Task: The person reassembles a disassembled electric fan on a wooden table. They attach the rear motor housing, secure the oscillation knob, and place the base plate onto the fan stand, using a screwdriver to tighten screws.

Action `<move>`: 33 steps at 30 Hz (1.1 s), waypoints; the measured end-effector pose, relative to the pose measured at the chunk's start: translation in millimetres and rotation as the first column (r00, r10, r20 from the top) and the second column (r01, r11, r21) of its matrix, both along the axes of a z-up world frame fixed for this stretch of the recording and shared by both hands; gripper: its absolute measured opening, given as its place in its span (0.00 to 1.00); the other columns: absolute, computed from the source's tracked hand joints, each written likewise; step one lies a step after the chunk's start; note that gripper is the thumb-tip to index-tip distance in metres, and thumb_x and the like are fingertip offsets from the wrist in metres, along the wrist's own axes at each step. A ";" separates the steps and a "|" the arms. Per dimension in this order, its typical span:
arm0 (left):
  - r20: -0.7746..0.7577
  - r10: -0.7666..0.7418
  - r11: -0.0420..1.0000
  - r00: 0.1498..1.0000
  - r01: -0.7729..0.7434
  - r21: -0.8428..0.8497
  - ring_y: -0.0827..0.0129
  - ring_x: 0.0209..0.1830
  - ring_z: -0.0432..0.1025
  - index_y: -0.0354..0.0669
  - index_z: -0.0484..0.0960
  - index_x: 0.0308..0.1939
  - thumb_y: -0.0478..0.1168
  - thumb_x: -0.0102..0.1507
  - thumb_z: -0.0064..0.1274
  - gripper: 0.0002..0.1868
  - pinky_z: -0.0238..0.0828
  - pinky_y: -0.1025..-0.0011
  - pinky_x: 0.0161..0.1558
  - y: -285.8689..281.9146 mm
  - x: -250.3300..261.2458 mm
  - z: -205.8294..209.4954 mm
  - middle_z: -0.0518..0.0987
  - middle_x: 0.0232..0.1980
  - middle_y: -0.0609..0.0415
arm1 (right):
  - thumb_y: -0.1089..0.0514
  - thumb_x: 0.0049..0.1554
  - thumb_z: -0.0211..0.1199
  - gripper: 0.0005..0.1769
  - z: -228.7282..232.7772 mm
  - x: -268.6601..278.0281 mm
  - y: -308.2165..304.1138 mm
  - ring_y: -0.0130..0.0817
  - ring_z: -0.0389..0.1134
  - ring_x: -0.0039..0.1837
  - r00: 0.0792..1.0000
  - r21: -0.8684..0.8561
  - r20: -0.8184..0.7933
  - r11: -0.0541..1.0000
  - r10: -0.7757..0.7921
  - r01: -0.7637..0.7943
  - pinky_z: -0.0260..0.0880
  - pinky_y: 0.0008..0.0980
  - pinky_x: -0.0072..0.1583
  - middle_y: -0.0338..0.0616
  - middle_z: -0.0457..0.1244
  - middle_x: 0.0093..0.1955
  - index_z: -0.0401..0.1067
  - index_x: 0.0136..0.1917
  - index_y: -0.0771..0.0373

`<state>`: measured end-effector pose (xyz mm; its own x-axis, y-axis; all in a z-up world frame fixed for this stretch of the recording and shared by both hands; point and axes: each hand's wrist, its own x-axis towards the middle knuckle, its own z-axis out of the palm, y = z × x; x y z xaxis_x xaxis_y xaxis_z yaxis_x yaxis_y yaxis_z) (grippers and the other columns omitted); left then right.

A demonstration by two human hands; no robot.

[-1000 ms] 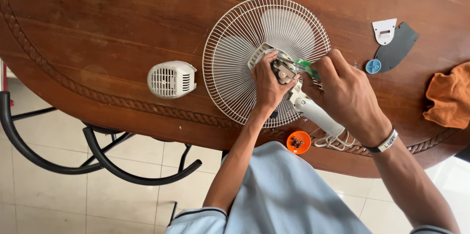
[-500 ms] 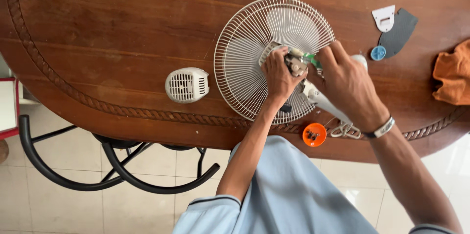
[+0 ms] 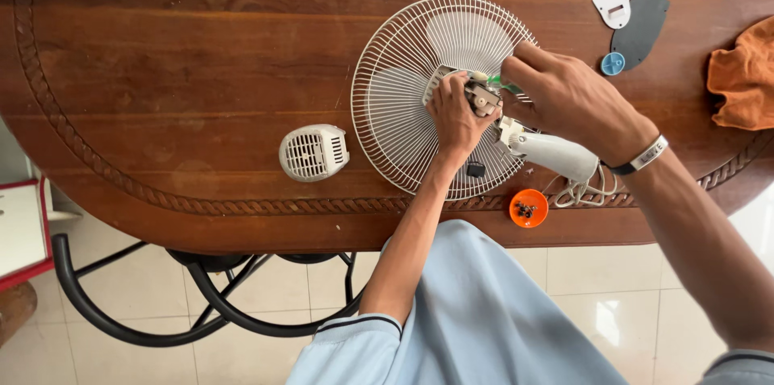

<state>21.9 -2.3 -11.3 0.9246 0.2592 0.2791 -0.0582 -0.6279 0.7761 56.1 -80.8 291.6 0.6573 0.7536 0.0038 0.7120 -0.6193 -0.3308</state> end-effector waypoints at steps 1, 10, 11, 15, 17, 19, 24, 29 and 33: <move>-0.002 0.003 1.000 1.000 -0.003 0.010 0.56 0.59 0.66 0.45 0.65 0.59 0.58 0.39 0.78 0.53 0.61 0.47 0.60 1.5 2.3 -1.4 0.70 0.58 0.48 | 0.60 0.55 0.68 0.15 1.2 2.4 1.8 0.48 0.67 0.43 1.000 -0.003 -0.007 1.000 0.014 -0.014 0.70 0.46 0.45 0.47 0.59 0.44 0.64 0.48 0.66; -0.011 -0.051 0.996 0.999 0.050 -0.067 0.58 0.56 0.67 0.44 0.64 0.59 0.55 0.42 0.78 0.51 0.63 0.48 0.59 6.5 4.5 -2.6 0.70 0.55 0.50 | 0.62 0.49 0.71 0.16 -5.5 6.6 9.0 0.45 0.68 0.45 0.988 0.104 -0.137 0.993 0.076 -0.062 0.71 0.42 0.47 0.45 0.61 0.46 0.67 0.47 0.65; -0.004 -0.056 0.995 0.998 0.056 -0.081 0.58 0.56 0.67 0.43 0.63 0.59 0.55 0.42 0.78 0.51 0.62 0.48 0.59 7.1 6.1 -1.5 0.69 0.54 0.50 | 0.62 0.50 0.71 0.16 -6.6 7.2 8.2 0.44 0.69 0.45 0.990 0.084 -0.137 0.996 0.027 -0.016 0.72 0.41 0.46 0.45 0.61 0.47 0.67 0.47 0.65; -0.031 -0.050 0.998 0.998 0.049 -0.045 0.58 0.56 0.67 0.44 0.64 0.58 0.55 0.41 0.78 0.50 0.62 0.48 0.58 8.8 4.3 3.7 0.71 0.54 0.51 | 0.61 0.51 0.72 0.16 -9.9 1.6 3.6 0.43 0.69 0.46 0.989 0.053 -0.120 0.994 -0.085 0.092 0.73 0.40 0.46 0.46 0.61 0.48 0.68 0.48 0.66; -0.011 -0.055 0.997 0.998 0.055 -0.053 0.58 0.57 0.67 0.44 0.64 0.59 0.56 0.41 0.77 0.51 0.61 0.46 0.58 9.7 1.3 7.8 0.71 0.55 0.50 | 0.60 0.50 0.73 0.17 -9.5 -3.5 2.6 0.43 0.69 0.46 0.991 0.052 -0.099 0.994 -0.092 0.098 0.73 0.41 0.47 0.46 0.62 0.48 0.68 0.48 0.66; -0.059 -0.055 0.998 0.997 0.052 -0.040 0.58 0.57 0.67 0.45 0.65 0.58 0.57 0.42 0.78 0.50 0.61 0.46 0.58 9.5 0.1 11.9 0.71 0.54 0.51 | 0.58 0.49 0.74 0.18 -9.5 -7.1 4.3 0.43 0.70 0.45 0.993 0.039 -0.080 0.995 -0.090 0.094 0.74 0.40 0.47 0.46 0.62 0.48 0.68 0.47 0.65; -0.094 -0.008 0.997 0.996 0.002 -0.071 0.56 0.60 0.66 0.46 0.65 0.59 0.57 0.39 0.77 0.52 0.59 0.44 0.61 5.8 -2.8 20.6 0.71 0.56 0.50 | 0.60 0.49 0.73 0.18 -1.6 -10.8 2.0 0.45 0.71 0.48 0.986 0.032 -0.081 0.988 -0.147 0.150 0.74 0.41 0.48 0.46 0.62 0.51 0.68 0.48 0.66; -0.115 -0.011 0.997 0.993 0.002 -0.079 0.53 0.62 0.65 0.45 0.63 0.61 0.56 0.40 0.77 0.53 0.57 0.43 0.62 3.5 -3.0 25.0 0.70 0.57 0.46 | 0.60 0.47 0.74 0.19 1.4 -7.7 2.6 0.46 0.70 0.48 0.981 0.061 -0.120 0.985 -0.152 0.160 0.74 0.41 0.47 0.46 0.62 0.51 0.69 0.48 0.66; -0.130 -0.021 0.995 0.991 0.008 -0.101 0.54 0.63 0.64 0.43 0.62 0.61 0.55 0.42 0.77 0.52 0.56 0.43 0.64 2.9 -5.1 26.8 0.69 0.58 0.47 | 0.60 0.48 0.74 0.18 1.3 -2.3 4.0 0.45 0.71 0.47 0.975 0.022 -0.145 0.985 -0.167 0.172 0.74 0.41 0.46 0.45 0.62 0.50 0.68 0.48 0.65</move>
